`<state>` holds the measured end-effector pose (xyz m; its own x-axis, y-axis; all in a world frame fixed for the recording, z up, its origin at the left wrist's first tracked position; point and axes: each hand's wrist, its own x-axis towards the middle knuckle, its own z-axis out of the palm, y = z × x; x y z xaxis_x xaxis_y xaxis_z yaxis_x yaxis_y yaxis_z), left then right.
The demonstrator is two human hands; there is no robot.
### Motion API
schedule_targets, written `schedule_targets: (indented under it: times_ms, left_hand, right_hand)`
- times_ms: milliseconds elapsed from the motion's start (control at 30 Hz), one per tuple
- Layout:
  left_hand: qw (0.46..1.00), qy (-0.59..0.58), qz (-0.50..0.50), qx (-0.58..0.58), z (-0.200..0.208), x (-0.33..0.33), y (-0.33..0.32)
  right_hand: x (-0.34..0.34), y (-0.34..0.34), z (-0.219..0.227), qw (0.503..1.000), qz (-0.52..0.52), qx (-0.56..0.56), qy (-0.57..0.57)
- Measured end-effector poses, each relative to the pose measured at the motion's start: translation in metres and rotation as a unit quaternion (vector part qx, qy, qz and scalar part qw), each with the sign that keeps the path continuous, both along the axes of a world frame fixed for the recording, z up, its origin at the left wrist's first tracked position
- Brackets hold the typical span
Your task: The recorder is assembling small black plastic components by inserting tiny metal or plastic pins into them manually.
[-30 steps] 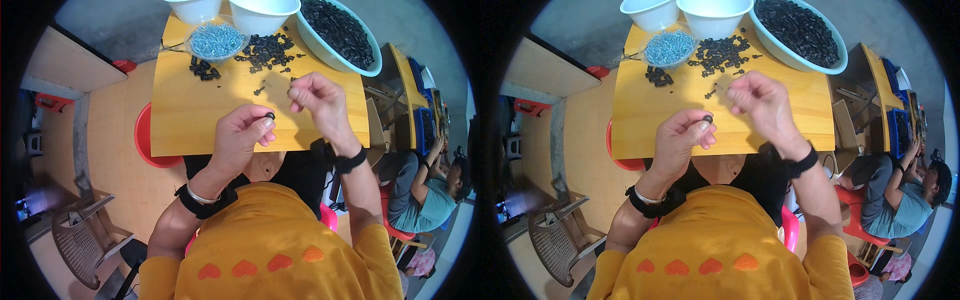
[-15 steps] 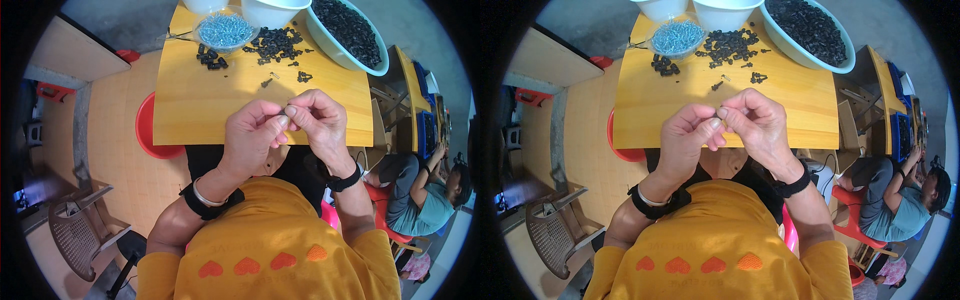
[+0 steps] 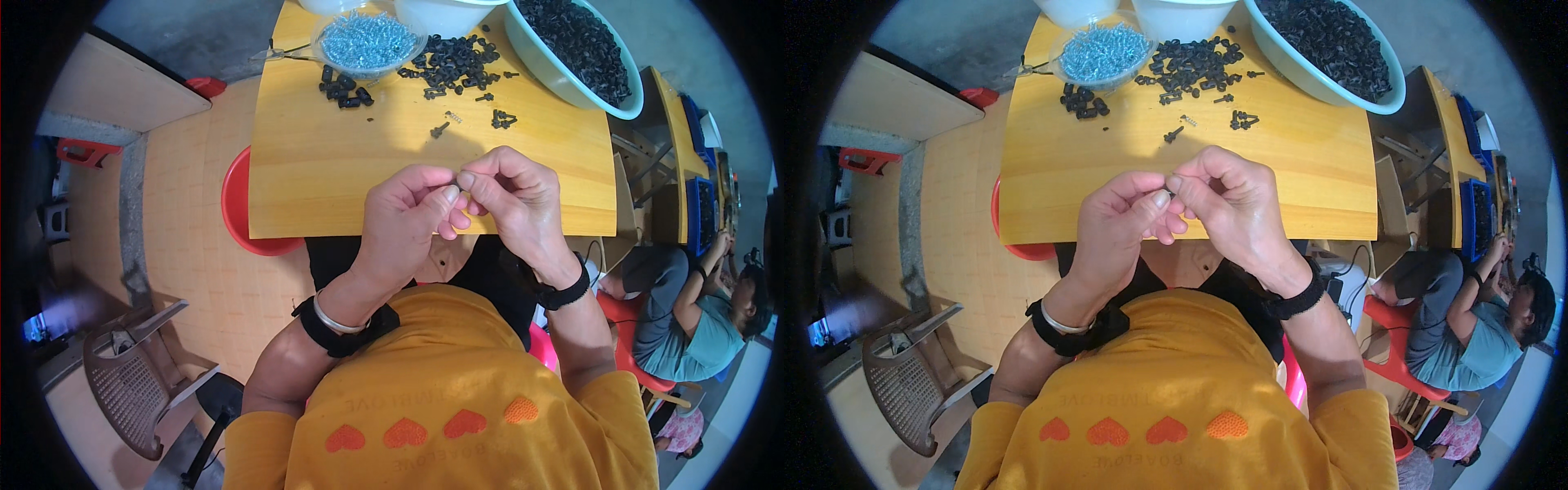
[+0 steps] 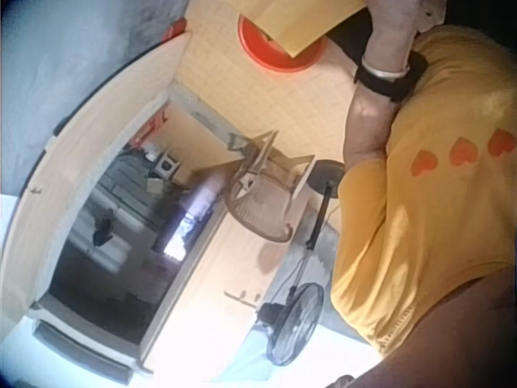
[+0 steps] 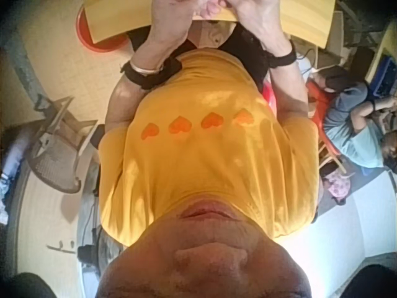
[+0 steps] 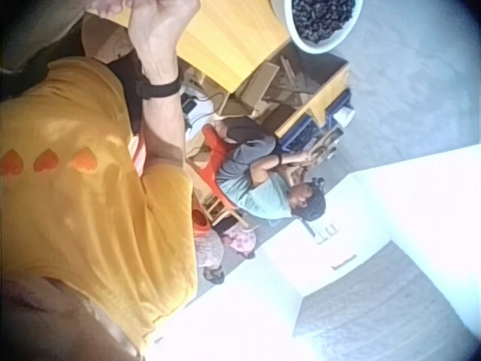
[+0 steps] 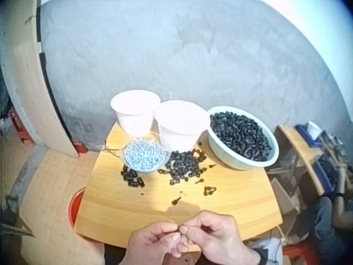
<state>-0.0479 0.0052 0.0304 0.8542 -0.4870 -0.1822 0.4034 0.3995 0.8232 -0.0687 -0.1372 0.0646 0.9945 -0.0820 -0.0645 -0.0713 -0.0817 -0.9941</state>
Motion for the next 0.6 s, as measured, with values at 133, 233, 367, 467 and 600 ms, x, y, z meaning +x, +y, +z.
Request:
schedule_targets:
  times_ms: [133, 233, 367, 467, 600]
  left_hand:
    - [0.999, 0.031, 0.017, 0.014, 0.001, -0.001, -0.001]
    - [0.999, 0.034, 0.023, 0.03, -0.001, -0.002, -0.001]
    - [0.997, 0.046, 0.016, 0.066, 0.001, -0.002, 0.0]
    - [0.997, 0.055, 0.02, 0.05, 0.002, -0.002, 0.001]
    - [0.997, 0.052, 0.002, 0.063, 0.0, 0.003, 0.001]
  right_hand:
    - [-0.001, 0.003, -0.013, 0.998, -0.021, -0.037, -0.042]
    - [-0.003, 0.005, -0.02, 0.994, -0.033, -0.075, -0.073]
    - [-0.008, 0.008, -0.025, 0.994, -0.036, -0.076, -0.068]
    - [-0.011, 0.004, -0.026, 0.984, -0.002, -0.128, -0.121]
    - [-0.013, 0.003, -0.027, 0.979, 0.027, -0.156, -0.128]
